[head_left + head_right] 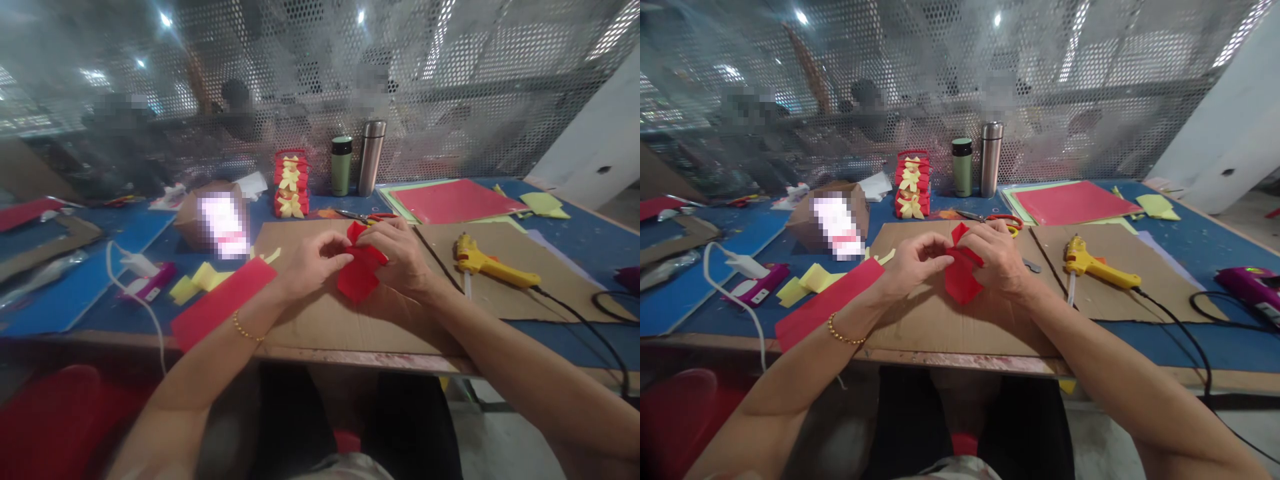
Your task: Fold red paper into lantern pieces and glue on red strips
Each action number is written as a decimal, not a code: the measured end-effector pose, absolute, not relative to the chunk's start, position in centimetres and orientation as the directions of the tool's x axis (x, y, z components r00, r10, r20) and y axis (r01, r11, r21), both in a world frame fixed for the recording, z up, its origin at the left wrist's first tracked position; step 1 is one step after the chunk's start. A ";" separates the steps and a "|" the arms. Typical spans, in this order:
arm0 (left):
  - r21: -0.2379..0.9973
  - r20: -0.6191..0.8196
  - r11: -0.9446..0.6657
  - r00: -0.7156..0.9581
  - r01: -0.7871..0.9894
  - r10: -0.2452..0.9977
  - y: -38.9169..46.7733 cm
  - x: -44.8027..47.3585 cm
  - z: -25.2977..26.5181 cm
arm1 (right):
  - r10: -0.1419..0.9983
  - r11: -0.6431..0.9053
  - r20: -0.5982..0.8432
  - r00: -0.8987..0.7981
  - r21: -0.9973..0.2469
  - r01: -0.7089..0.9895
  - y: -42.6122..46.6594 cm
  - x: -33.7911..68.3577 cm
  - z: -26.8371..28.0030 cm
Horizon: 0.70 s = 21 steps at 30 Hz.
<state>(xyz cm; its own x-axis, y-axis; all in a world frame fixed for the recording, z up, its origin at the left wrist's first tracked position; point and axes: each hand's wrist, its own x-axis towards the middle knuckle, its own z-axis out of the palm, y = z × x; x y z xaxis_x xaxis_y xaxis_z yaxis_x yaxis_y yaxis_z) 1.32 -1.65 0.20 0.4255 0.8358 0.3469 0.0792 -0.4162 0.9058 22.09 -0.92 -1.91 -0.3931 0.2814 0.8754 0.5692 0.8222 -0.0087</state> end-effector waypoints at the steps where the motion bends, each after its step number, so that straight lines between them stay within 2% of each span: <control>1: 0.908 0.342 -0.411 0.429 0.077 0.836 -1.6 1.3 0.1 | 0.288 0.825 0.874 -0.391 -0.020 0.564 -1.0 22.1 -1.8; 3: 0.909 0.338 -0.410 0.436 0.080 0.834 -1.5 1.3 0.0 | 0.327 0.836 0.865 -0.379 -0.078 0.543 -1.5 22.0 -1.4; 6: 0.887 0.371 -0.450 0.424 0.101 0.826 -1.7 1.3 0.0 | 0.460 0.828 0.817 -0.349 -0.252 0.501 -2.7 21.8 -0.4; 9: 0.816 0.449 -0.548 0.398 0.183 0.800 -2.3 1.4 0.1 | 0.583 0.783 0.744 -0.326 -0.409 0.468 -3.7 21.5 0.3; 12: 0.744 0.497 -0.618 0.406 0.255 0.767 -2.9 1.5 0.4 | 0.671 0.713 0.698 -0.250 -0.515 0.476 -4.1 21.1 0.5; 16: 0.731 0.495 -0.627 0.423 0.269 0.759 -3.1 1.5 0.6 | 0.745 0.650 0.630 -0.218 -0.612 0.452 -3.9 20.9 0.3; 21: 0.763 0.450 -0.576 0.400 0.293 0.799 -2.7 1.4 0.4 | 0.770 0.627 0.597 -0.225 -0.642 0.442 -3.7 21.0 0.2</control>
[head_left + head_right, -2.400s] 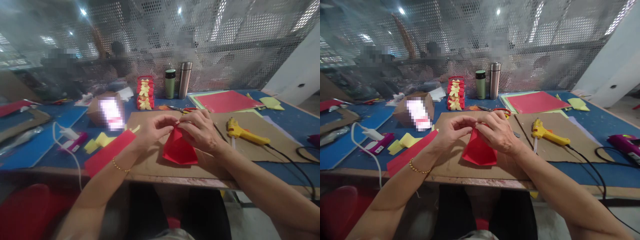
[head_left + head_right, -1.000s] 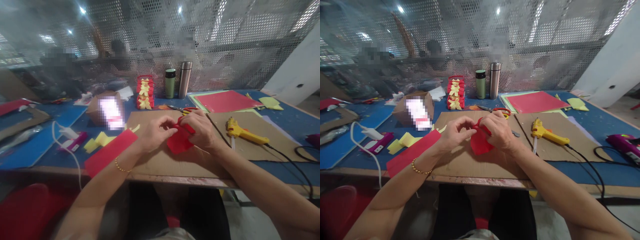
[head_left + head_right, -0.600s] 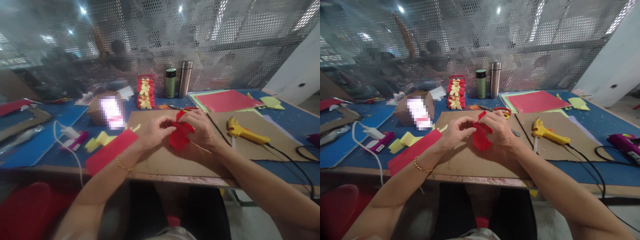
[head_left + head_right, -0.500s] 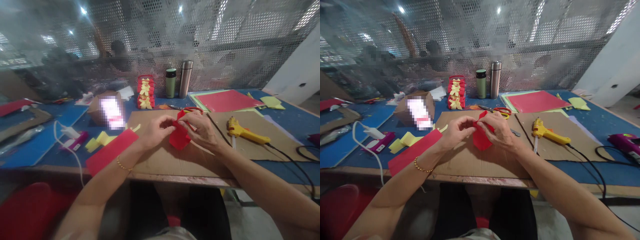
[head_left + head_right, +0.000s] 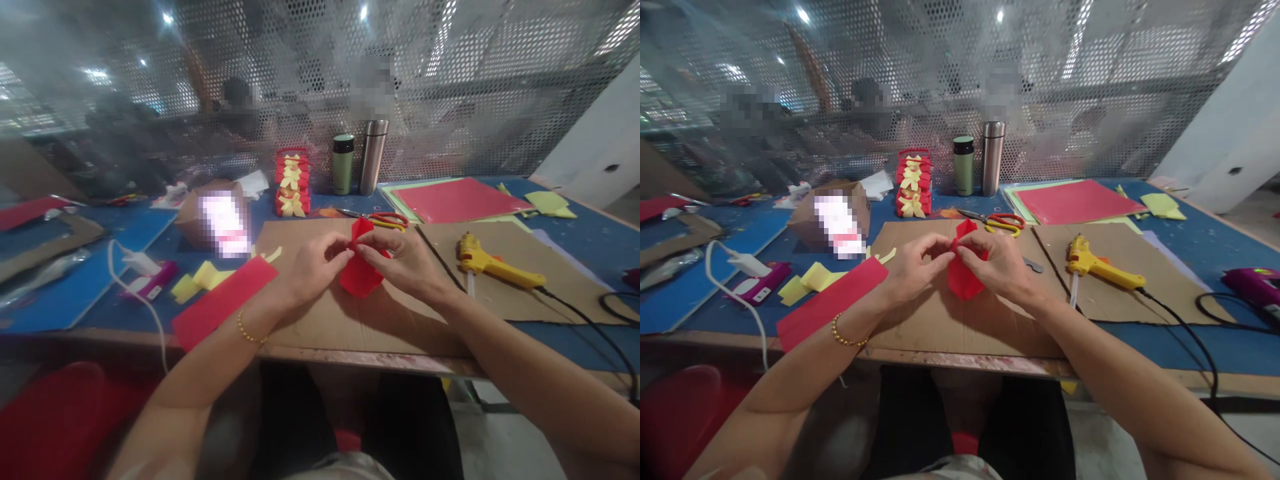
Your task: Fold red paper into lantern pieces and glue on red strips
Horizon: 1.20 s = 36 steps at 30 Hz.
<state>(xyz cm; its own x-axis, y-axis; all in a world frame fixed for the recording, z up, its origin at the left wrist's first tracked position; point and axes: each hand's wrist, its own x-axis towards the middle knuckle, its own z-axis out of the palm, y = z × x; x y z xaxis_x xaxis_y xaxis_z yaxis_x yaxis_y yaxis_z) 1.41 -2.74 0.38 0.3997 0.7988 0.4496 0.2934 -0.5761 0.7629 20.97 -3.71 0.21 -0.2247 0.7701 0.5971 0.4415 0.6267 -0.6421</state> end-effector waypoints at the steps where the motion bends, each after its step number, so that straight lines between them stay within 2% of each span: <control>1: 0.760 0.445 -0.572 0.394 0.308 0.804 -2.7 1.4 0.4 | 0.771 0.626 0.595 -0.228 -0.639 0.447 -3.7 21.0 0.2; 6: 0.726 0.453 -0.584 0.386 0.364 0.804 -2.8 1.5 0.5 | 0.781 0.614 0.583 -0.224 -0.649 0.450 -4.0 20.9 0.4; 16: 0.628 0.479 -0.637 0.424 0.446 0.769 -3.5 1.5 0.5 | 0.887 0.461 0.419 -0.195 -0.770 0.442 -4.1 20.7 0.6; 24: 0.606 0.503 -0.664 0.435 0.439 0.747 -3.3 1.6 0.4 | 0.940 0.316 0.263 -0.218 -0.911 0.265 -3.9 20.7 0.7; 36: 0.603 0.497 -0.663 0.440 0.444 0.748 -3.4 1.7 0.2 | 0.946 0.306 0.246 -0.210 -0.893 0.329 -3.7 20.8 0.4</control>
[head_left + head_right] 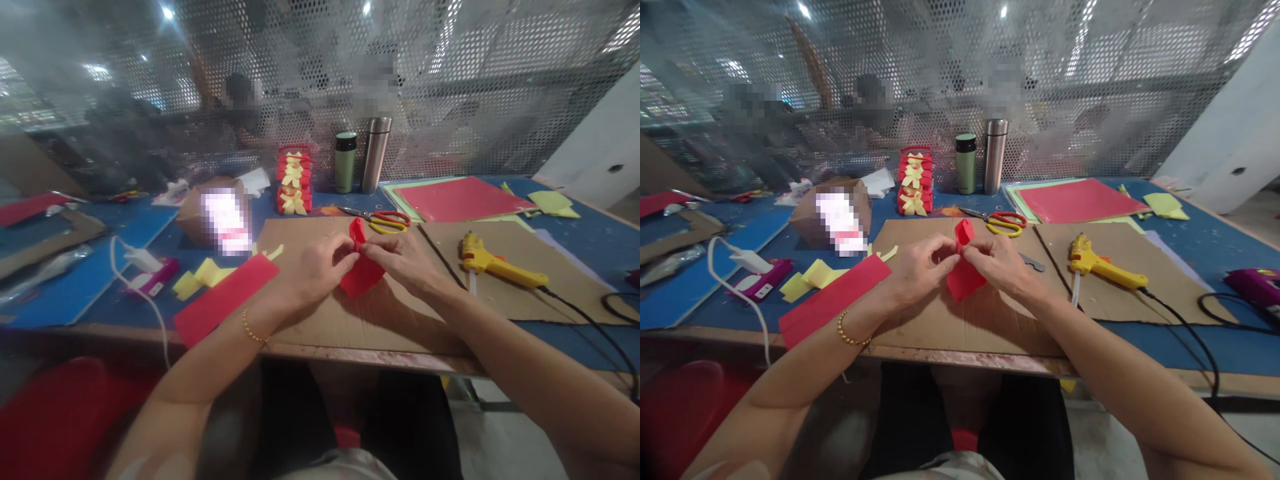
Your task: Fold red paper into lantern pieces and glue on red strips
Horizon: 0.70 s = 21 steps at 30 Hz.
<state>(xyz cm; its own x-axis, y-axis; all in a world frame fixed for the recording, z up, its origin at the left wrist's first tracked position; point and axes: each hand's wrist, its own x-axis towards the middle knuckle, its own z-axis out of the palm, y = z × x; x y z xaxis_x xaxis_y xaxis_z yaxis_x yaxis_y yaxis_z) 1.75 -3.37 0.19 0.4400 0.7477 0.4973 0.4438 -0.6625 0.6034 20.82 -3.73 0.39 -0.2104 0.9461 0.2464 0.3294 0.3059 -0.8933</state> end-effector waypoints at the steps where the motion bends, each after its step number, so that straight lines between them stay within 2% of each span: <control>1: 0.602 0.496 -0.662 0.440 0.446 0.748 -3.4 1.8 0.2 | 0.949 0.297 0.239 -0.204 -0.896 0.331 -3.7 20.8 0.3; 11: 0.607 0.479 -0.655 0.451 0.450 0.753 -3.7 1.8 0.3 | 0.985 0.090 0.072 -0.156 -0.990 0.112 -3.5 20.5 0.7; 17: 0.608 0.472 -0.663 0.473 0.437 0.744 -3.6 1.8 0.0 | 0.986 -0.021 -0.032 -0.162 -0.997 0.071 -3.5 20.4 0.8; 21: 0.626 0.456 -0.644 0.465 0.439 0.759 -3.8 1.9 0.2 | 0.985 -0.042 -0.052 -0.165 -0.997 0.064 -3.3 20.5 0.6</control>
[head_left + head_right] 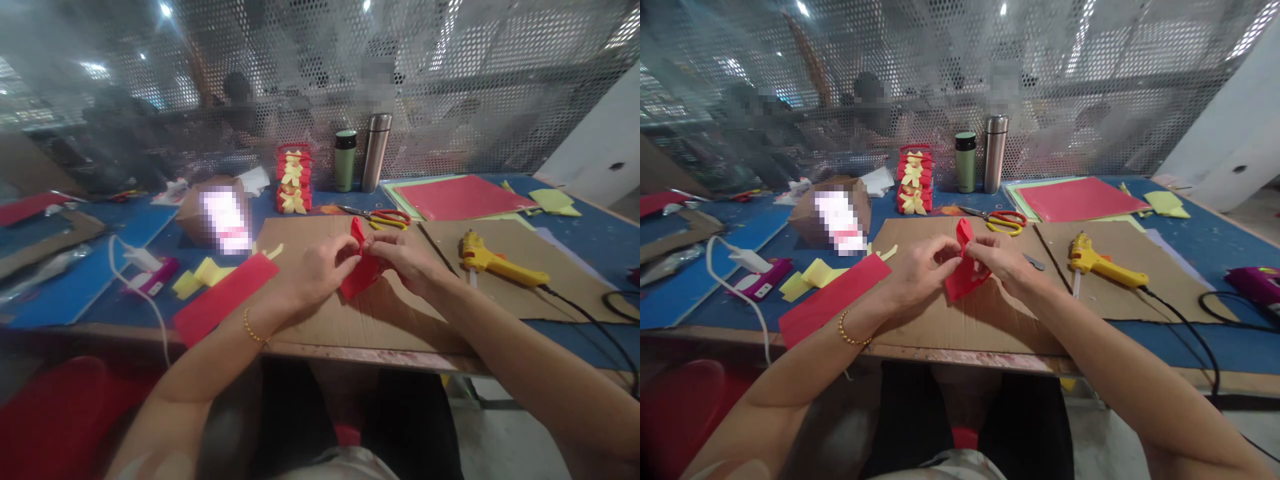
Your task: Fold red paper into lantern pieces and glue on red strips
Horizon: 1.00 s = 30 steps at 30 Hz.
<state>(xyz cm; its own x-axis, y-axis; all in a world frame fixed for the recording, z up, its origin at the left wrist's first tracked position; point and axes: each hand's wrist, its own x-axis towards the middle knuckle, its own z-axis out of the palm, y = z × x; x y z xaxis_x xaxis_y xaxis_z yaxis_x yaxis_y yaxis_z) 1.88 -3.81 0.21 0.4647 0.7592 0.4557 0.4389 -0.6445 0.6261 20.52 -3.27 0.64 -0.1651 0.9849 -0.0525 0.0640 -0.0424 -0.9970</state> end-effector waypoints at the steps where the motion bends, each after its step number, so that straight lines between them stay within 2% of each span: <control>1: 0.624 0.459 -0.646 0.464 0.439 0.758 -3.9 1.9 0.3 | 0.985 -0.039 -0.049 -0.166 -0.997 0.063 -3.2 20.6 0.6; 8: 0.572 0.498 -0.692 0.484 0.440 0.719 -4.0 2.0 0.2 | 0.991 -0.044 -0.050 -0.126 -0.998 0.055 -3.3 20.4 0.9; 15: 0.565 0.529 -0.691 0.445 0.451 0.723 -4.0 2.0 0.3 | 0.984 0.134 0.121 -0.129 -0.987 0.091 -3.8 20.2 1.2; 24: 0.533 0.606 -0.716 0.386 0.451 0.695 -3.9 2.0 0.0 | 0.956 0.257 0.242 -0.166 -0.963 0.078 -3.6 20.5 0.7; 30: 0.579 0.548 -0.687 0.414 0.440 0.727 -3.9 1.8 0.5 | 0.940 0.316 0.305 -0.152 -0.947 0.053 -3.7 20.7 0.5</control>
